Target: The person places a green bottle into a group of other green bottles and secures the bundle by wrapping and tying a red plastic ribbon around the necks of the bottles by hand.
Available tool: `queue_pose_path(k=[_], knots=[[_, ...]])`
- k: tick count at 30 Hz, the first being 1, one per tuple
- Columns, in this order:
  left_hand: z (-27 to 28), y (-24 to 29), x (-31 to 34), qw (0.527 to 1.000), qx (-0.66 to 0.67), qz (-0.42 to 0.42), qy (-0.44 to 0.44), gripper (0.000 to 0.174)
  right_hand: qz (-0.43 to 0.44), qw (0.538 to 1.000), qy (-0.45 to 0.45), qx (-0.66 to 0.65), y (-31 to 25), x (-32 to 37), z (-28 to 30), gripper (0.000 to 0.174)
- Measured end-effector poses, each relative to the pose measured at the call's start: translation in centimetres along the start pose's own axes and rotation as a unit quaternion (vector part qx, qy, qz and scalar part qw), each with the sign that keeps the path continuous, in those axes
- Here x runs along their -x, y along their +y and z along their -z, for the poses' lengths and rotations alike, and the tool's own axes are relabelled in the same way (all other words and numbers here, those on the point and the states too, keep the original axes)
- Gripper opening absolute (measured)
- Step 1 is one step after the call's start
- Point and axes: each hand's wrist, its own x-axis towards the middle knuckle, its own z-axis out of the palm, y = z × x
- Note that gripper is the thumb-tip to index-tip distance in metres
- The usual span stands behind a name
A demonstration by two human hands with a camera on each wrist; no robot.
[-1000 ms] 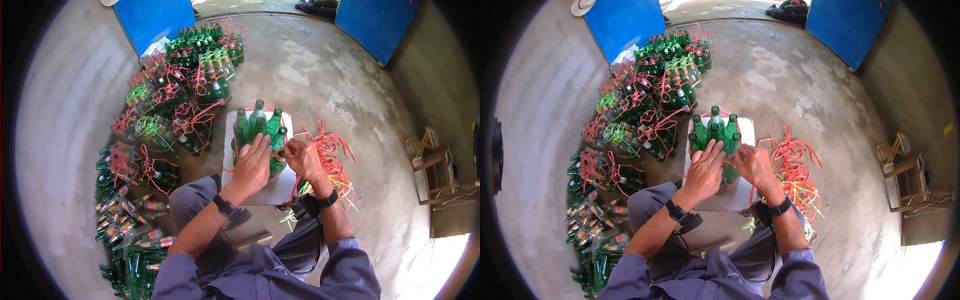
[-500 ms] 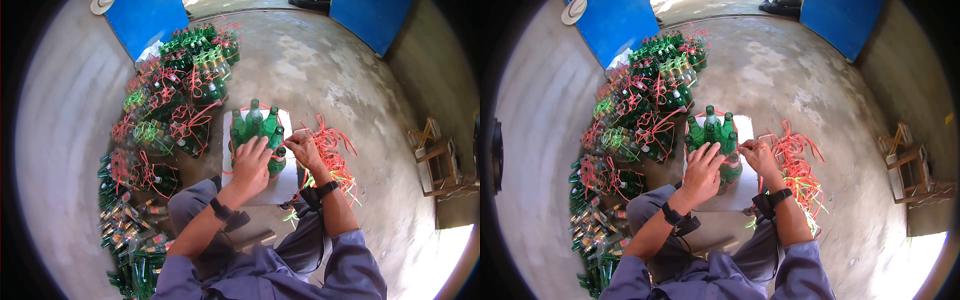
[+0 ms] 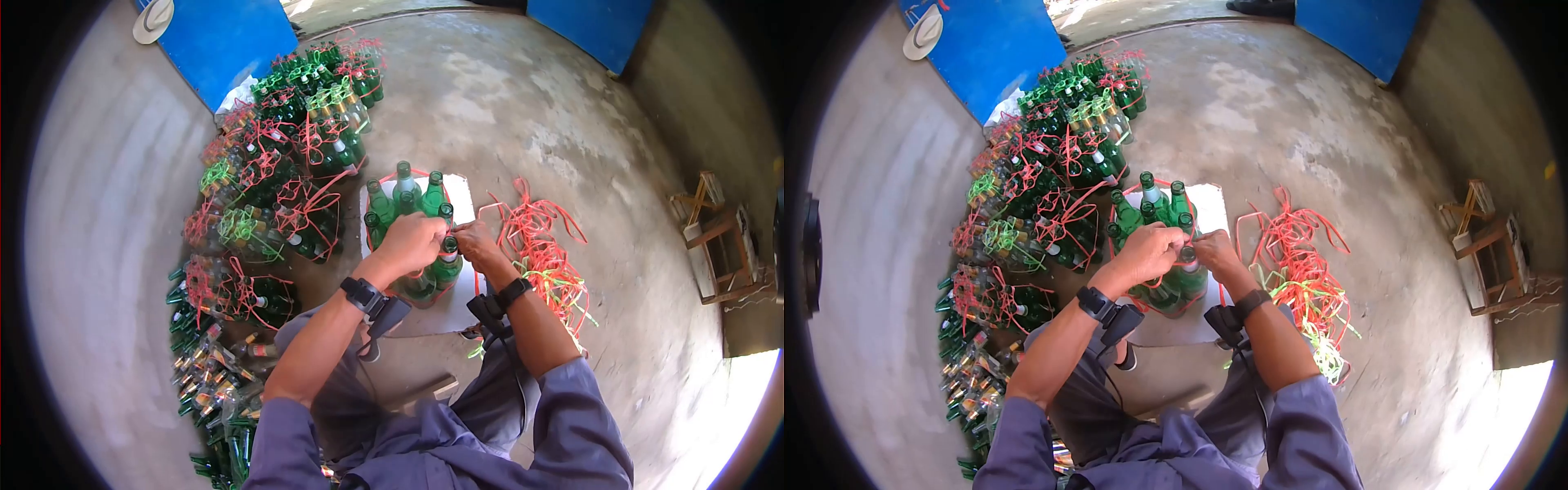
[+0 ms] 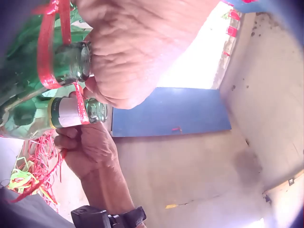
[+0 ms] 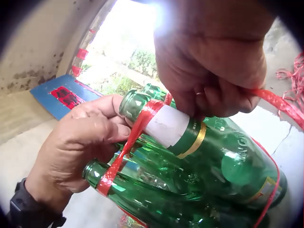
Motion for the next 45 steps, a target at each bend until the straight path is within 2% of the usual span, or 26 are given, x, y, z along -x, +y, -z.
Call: queue_pose_path(k=[2,3,4,5,6,7,8,9,10,11,12,13,14,15,17,19,21,22,23,26,29,31,34,38,41,45], knots=[[0.2,0.1,-0.2,1.0,-0.006,-0.001,-0.004,0.009,0.066,0.995,-0.062,0.045,1.1,-1.0,0.4,0.009],[0.3,0.2,-0.2,1.0,-0.01,-0.003,-0.004,0.009,0.065,0.995,-0.062,0.042,1.8,-1.6,0.7,0.009],[0.4,0.2,-0.2,1.0,-0.011,-0.002,-0.007,0.009,0.214,0.958,-0.071,0.179,2.2,-2.1,0.9,0.01],[0.5,0.3,-0.3,1.0,-0.015,-0.002,0.002,0.01,0.354,0.879,-0.075,0.31,2.7,-2.4,1.0,0.014],[0.5,0.4,-0.3,1.0,-0.019,-0.002,0.011,0.011,0.354,0.88,-0.075,0.308,3.3,-2.6,1.1,0.014],[0.8,0.9,-0.4,1.0,-0.02,-0.003,0.009,0.011,0.318,0.897,-0.077,0.296,2.6,-2.0,0.9,0.015],[1.1,1.5,-0.5,0.999,-0.028,0.026,-0.007,0.012,0.282,0.913,-0.078,0.283,1.9,-1.5,0.8,0.017],[1.3,1.9,-0.6,0.998,-0.036,0.055,-0.023,0.014,0.282,0.914,-0.077,0.282,1.7,-1.4,0.8,0.017],[1.3,1.9,-0.6,0.998,-0.036,0.053,-0.025,0.014,0.22,0.953,-0.099,0.183,1.7,-1.4,0.8,0.01],[1.2,1.8,-0.6,0.998,-0.038,0.044,-0.009,0.015,0.155,0.977,-0.121,0.081,1.7,-1.5,0.8,0.016],[1.1,1.7,-0.5,0.999,-0.039,0.035,0.007,0.016,0.155,0.977,-0.121,0.08,1.6,-1.6,1.1,0.016],[1.4,1.9,-0.5,0.999,-0.039,0.035,0.006,0.016,0.328,0.906,-0.108,0.244,1.5,-1.6,1.5,0.007],[1.7,2.2,-0.5,0.998,-0.051,0.02,0.023,0.016,0.482,0.778,-0.088,0.393,1.4,-1.6,1.8,0.02],[2.0,2.4,-0.5,0.997,-0.062,0.006,0.04,0.016,0.483,0.778,-0.089,0.392,1.4,-1.6,1.8,0.02],[2.6,2.5,-0.3,0.996,-0.074,-0.006,0.057,0.016,0.398,0.885,-0.122,0.209,1.7,-1.7,1.6,0.02],[3.3,2.7,0.0,0.993,-0.087,-0.019,0.076,0.017,0.374,0.897,-0.127,0.198,1.4,-1.4,1.9,0.015],[4.4,2.9,0.7,0.993,-0.082,0.016,0.086,0.016,0.351,0.909,-0.128,0.186,0.7,-0.9,1.5,0.012],[4.7,2.7,1.1,0.993,-0.083,0.017,0.084,0.016,0.196,0.97,-0.078,0.124,-0.2,-0.2,0.8,0.018],[4.9,2.5,1.5,0.994,-0.066,0.023,0.081,0.016,0.034,0.997,-0.026,0.059,-0.8,0.2,0.4,0.028],[5.2,2.1,2.1,0.994,-0.068,0.054,0.064,0.016,0.074,0.992,-0.005,0.103,-1.3,0.8,0.5,0.038],[5.6,1.9,2.1,0.994,-0.055,0.077,0.054,0.015,0.061,0.992,0.001,0.11,-1.7,0.8,0.5,0.036],[5.7,1.8,2.0,0.99,-0.056,0.121,0.043,0.014,0.065,0.99,0.002,0.126,-2.1,0.8,0.5,0.036],[5.3,1.2,2.0,0.989,-0.069,0.111,0.075,0.01,0.082,0.988,-0.001,0.128,-2.7,1.1,0.3,0.035],[5.2,0.0,1.6,0.989,-0.044,0.128,0.063,0.009,0.094,0.988,-0.015,0.122,-2.6,0.8,0.0,0.032],[5.0,-0.4,1.3,0.988,-0.031,0.134,0.072,0.013,0.064,0.993,-0.018,0.095,-2.3,0.6,0.0,0.029],[4.4,-0.4,1.1,0.983,-0.137,0.11,0.054,0.017,0.051,0.996,-0.001,0.08,-2.2,1.0,-0.1,0.029]])
